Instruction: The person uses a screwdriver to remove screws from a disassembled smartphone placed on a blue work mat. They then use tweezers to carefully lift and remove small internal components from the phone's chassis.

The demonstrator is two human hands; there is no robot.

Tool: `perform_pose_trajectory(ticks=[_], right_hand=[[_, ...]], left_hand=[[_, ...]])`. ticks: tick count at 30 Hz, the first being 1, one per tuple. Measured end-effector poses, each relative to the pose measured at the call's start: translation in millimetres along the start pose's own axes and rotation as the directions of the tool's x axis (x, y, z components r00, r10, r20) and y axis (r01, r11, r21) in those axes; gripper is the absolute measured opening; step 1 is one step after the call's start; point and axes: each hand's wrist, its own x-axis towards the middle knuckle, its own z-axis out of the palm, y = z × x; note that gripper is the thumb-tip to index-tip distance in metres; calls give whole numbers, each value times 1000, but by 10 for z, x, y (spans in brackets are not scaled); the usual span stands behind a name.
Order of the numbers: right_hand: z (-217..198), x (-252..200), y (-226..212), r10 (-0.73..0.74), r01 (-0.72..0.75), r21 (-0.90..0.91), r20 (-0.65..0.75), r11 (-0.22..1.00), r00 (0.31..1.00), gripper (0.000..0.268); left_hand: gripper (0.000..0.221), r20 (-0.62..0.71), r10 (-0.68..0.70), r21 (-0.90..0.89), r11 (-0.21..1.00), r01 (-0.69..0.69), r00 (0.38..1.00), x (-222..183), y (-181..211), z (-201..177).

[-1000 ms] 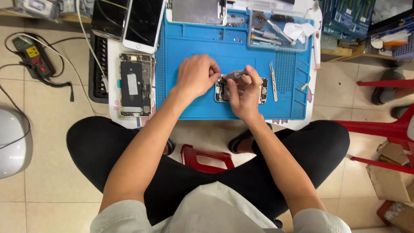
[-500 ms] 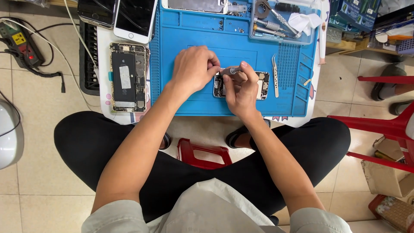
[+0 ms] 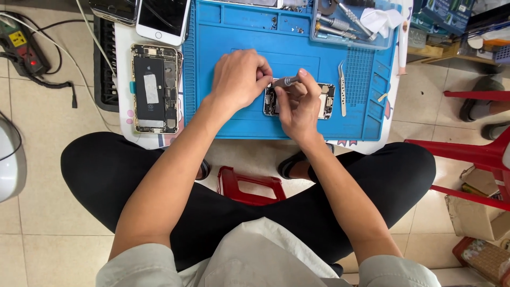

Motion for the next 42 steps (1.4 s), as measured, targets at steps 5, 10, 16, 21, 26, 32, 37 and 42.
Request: perform_pose_trajectory(ticks=[5,10,16,21,26,32,37,42], right_hand=[[-12,25,-17,4,-4,4,2,1000,1000,63],[1,4,13,7,-7,15,-10,1000,1000,62],[11,-3,10,21,-21,12,-20,1000,1000,62],[9,-20,21,20,-20,6,-28,1000,999,60],[6,12,11,6,-6,14,-21,1000,1000,60],[7,19,17,-6,7,37,-11,999,1000,62],[1,-13,31,1,-1,14,-3,1000,1000,62],[11,-22,28,11,-11,44,-6,999,1000,62]], left_hand=[[8,-25,17,-9,1000,-17,1000,20,-33,37],[8,-28,20,4,1000,-20,999,23,-47,49],[6,-15,0,7,1000,0,1000,22,-32,27],[7,-33,12,-1,1000,-12,999,15,-41,52],[8,-22,13,4,1000,-13,1000,25,-26,26],[9,-24,8,-2,1000,-8,1000,25,-15,13],[9,-41,33,-3,999,-33,999,7,-47,54],[9,-40,35,-4,999,-35,999,0,-50,55]])
